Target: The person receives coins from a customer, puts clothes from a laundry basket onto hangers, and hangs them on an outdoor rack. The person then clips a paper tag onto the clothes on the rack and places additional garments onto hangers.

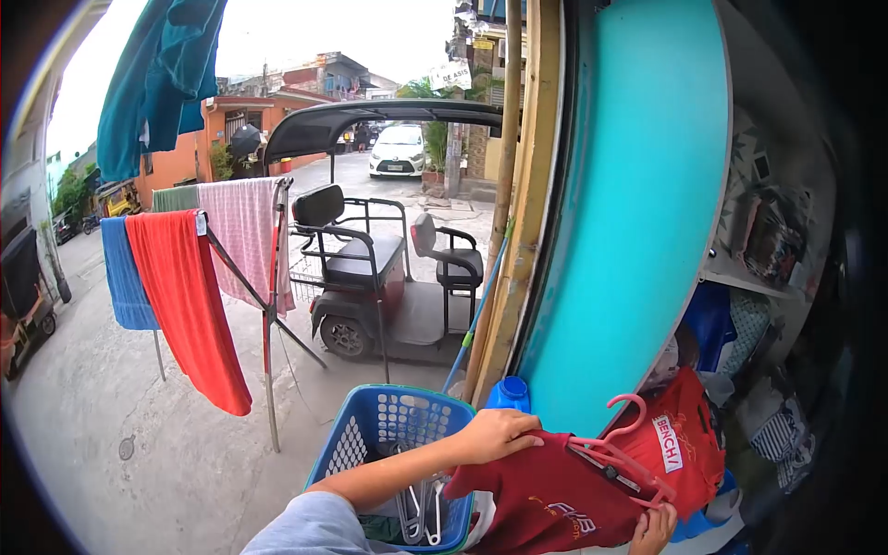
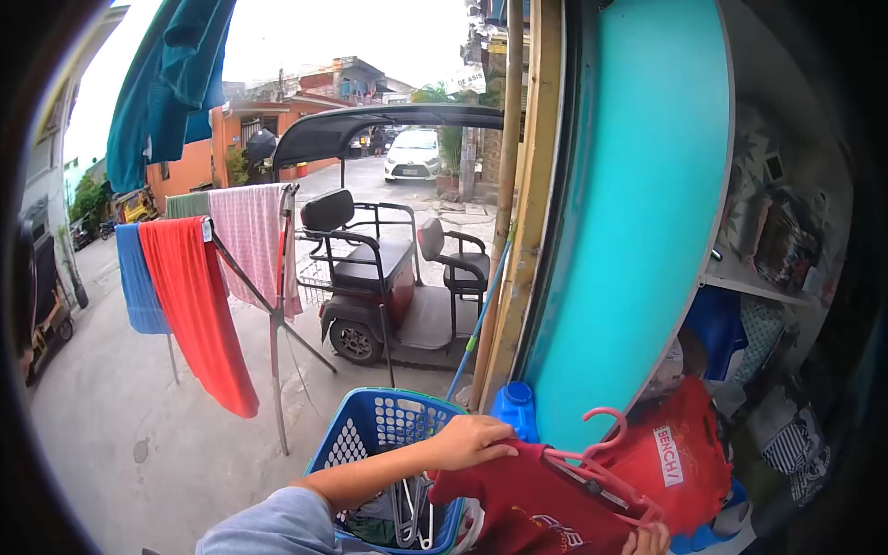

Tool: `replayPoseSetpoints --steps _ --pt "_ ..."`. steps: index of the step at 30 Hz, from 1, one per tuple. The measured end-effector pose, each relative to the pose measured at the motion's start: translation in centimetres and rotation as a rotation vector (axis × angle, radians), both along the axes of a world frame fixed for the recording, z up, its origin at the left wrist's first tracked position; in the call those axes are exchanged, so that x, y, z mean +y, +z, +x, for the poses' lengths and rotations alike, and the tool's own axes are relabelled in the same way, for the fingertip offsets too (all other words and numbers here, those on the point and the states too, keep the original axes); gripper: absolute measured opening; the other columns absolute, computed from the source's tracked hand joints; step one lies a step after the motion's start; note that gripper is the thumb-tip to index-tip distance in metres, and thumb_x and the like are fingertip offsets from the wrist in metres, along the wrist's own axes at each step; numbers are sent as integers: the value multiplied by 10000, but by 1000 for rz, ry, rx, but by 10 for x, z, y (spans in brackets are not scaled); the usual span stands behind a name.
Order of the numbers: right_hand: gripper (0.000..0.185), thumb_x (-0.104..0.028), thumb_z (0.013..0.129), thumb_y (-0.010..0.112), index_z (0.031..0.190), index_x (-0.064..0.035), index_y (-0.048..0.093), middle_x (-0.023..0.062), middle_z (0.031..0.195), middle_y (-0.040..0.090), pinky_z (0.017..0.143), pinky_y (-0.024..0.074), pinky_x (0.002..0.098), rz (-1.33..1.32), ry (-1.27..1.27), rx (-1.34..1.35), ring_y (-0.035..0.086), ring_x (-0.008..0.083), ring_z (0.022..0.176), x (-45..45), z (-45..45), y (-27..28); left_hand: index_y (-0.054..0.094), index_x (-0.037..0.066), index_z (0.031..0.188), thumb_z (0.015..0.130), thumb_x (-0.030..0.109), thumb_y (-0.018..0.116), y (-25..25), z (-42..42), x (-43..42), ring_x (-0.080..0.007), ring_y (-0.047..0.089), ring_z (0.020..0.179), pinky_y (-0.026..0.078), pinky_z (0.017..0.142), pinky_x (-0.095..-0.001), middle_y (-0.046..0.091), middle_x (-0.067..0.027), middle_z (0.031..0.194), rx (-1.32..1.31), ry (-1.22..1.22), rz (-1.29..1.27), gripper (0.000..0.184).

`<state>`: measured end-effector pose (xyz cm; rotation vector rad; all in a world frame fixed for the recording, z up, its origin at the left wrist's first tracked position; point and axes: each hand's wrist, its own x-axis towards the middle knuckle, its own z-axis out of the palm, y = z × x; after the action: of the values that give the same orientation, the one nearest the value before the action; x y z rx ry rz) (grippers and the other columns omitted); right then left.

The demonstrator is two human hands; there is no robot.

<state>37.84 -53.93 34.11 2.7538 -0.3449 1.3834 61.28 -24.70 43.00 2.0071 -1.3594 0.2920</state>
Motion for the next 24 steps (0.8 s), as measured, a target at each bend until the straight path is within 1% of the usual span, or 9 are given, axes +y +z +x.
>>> replayPoseSetpoints --steps 8,9,12,14,16,17,20,22,24 --pt "77 -54 798 557 753 7 573 134 764 564 745 441 420 46 254 -68 533 335 779 -7 1 60 559 97 885 813 264 593 -6 4 3 -248 553 676 449 575 -362 521 -70 694 -314 13 -56 186" --pt "82 -49 818 538 843 0 599 131 810 570 760 441 400 32 262 -23 535 310 824 -7 2 65 559 98 885 809 261 597 -4 3 2 -243 548 666 448 568 -359 511 -66 684 -330 18 -84 184" --pt "228 -251 784 587 846 -35 549 133 824 565 784 391 408 241 540 -94 512 303 899 28 9 91 565 87 867 800 262 606 9 6 -14 -250 561 680 450 571 -366 541 -70 710 -315 75 -138 191" --pt "412 -289 791 568 1091 -28 459 214 1136 459 959 361 428 663 804 -381 456 305 1102 20 15 70 572 73 833 782 261 624 11 10 -23 -262 573 696 454 586 -366 568 -81 729 -244 92 -182 202" --pt "372 -177 800 551 1120 -13 457 178 1231 422 1003 323 395 675 618 -431 409 287 1181 11 14 91 588 73 805 760 240 643 12 12 -31 -259 582 700 455 577 -354 584 -85 719 -202 105 -211 180" --pt "373 -133 791 566 1130 -4 477 143 1245 442 1000 321 359 537 375 -234 416 266 1183 2 7 100 595 70 800 748 229 652 9 14 -36 -265 583 699 453 582 -356 583 -94 722 -173 133 -203 177" --pt "466 -150 753 677 1163 -19 499 137 1140 523 913 383 321 597 333 20 500 274 1088 -19 6 84 589 46 789 721 172 675 7 11 -49 -279 572 691 442 603 -353 580 -107 704 -80 121 -212 167" --pt "313 -127 792 636 1076 -25 553 109 953 574 808 424 319 670 272 16 542 242 958 -24 6 74 585 34 793 722 168 671 4 12 -58 -286 566 692 438 609 -354 578 -111 707 -68 79 -187 175" --pt "247 -122 799 627 1019 -25 569 111 855 576 750 436 327 496 176 91 556 249 874 -29 0 70 583 28 798 729 161 664 3 9 -70 -289 565 695 434 608 -355 574 -115 710 -85 4 -178 170"
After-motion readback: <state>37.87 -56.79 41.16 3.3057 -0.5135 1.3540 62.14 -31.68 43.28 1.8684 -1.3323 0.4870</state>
